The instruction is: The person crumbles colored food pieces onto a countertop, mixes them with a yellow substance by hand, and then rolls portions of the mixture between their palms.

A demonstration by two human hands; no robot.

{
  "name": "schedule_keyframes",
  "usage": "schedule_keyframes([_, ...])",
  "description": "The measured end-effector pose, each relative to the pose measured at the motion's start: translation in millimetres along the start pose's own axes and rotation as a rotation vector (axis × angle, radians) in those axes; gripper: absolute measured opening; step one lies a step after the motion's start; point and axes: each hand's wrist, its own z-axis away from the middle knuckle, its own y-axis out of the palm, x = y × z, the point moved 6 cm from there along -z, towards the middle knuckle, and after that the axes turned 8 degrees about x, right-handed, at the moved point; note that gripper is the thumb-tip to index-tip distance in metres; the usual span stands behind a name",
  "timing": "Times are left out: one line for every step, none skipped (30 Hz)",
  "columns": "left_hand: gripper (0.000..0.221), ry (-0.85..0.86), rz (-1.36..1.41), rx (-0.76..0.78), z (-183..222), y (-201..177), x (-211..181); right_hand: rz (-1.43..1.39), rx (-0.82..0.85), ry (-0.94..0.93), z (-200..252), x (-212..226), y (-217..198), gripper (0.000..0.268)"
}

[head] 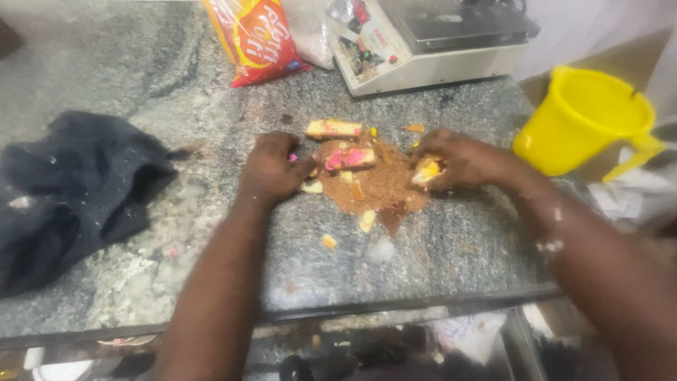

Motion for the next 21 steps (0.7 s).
schedule_keyframes([0.045, -0.002, 0.007, -0.001, 0, 0, 1, -0.203, 0.004, 0.054, 1, -12, -1, 0.063])
schedule_keyframes([0.045, -0.025, 0.009, 0.013, 1, 1, 3, -0.408, 0.009, 0.109, 3, -25, -1, 0.059])
schedule_keyframes([0.045, -0.048, 0.011, 0.027, 2, 1, 4, -0.618, -0.028, 0.075, 4, -32, -3, 0.059])
schedule_keyframes([0.045, -0.068, 0.014, 0.042, 2, 2, 5, -0.83, -0.068, 0.041, 5, -41, -4, 0.059])
schedule_keyframes([0.046, -0.067, 0.01, 0.044, 1, 2, 4, -1.043, -0.109, 0.005, 8, -50, -5, 0.059])
schedule_keyframes([0.047, -0.068, 0.005, 0.044, -1, 1, 3, -1.124, -0.139, -0.039, 11, -55, -7, 0.056])
schedule_keyframes([0.048, -0.068, -0.001, 0.044, -2, 0, 1, -1.205, -0.168, -0.085, 13, -59, -8, 0.053])
schedule_keyframes([0.049, -0.074, -0.003, 0.039, -3, -2, 0, -1.284, -0.193, -0.135, 15, -62, -11, 0.05])
schedule_keyframes([0.049, -0.08, -0.005, 0.034, -3, -3, -2, -1.325, -0.203, -0.119, 16, -64, -10, 0.047])
schedule_keyframes([0.05, -0.091, -0.009, 0.027, -1, -4, -4, -1.366, -0.208, -0.104, 17, -65, -8, 0.043])
schedule_keyframes([0.05, -0.112, -0.029, 0.029, 0, -3, -6, -1.407, -0.212, -0.089, 20, -65, -5, 0.04])
schedule_keyframes([0.05, -0.14, -0.048, 0.028, 2, -3, -8, -1.399, -0.189, -0.129, 21, -60, -4, 0.042])
schedule_keyframes([0.051, -0.168, -0.066, 0.026, 4, -2, -10, -1.391, -0.166, -0.169, 23, -53, -3, 0.044])
schedule_keyframes([0.052, -0.216, 0.003, -0.021, 9, -4, -11, -1.378, -0.132, -0.21, 24, -45, -1, 0.047])
schedule_keyframes([0.053, -0.263, 0.072, -0.07, 12, -5, -13, -1.4, -0.115, -0.277, 28, -36, 0, 0.048])
schedule_keyframes([0.055, -0.316, 0.136, -0.123, 18, -8, -13, -1.424, -0.087, -0.347, 31, -26, 4, 0.049])
schedule_keyframes([0.048, -0.25, 0.149, -0.219, 21, -16, -23, -1.449, -0.056, -0.415, 33, -15, 6, 0.051])
schedule_keyframes([0.042, -0.187, 0.156, -0.307, 30, -25, -33, -1.474, -0.019, -0.429, 36, -5, 13, 0.053])
schedule_keyframes([0.036, -0.122, 0.159, -0.393, 45, -36, -45, -1.5, 0.018, -0.442, 39, 6, 22, 0.055])
schedule_keyframes([0.035, -0.14, 0.304, -0.463, 61, -42, -52, -1.531, 0.052, -0.445, 42, 16, 32, 0.057])
schedule_keyframes([0.033, -0.156, 0.448, -0.536, 83, -47, -61, -1.557, 0.086, -0.463, 45, 28, 42, 0.057])
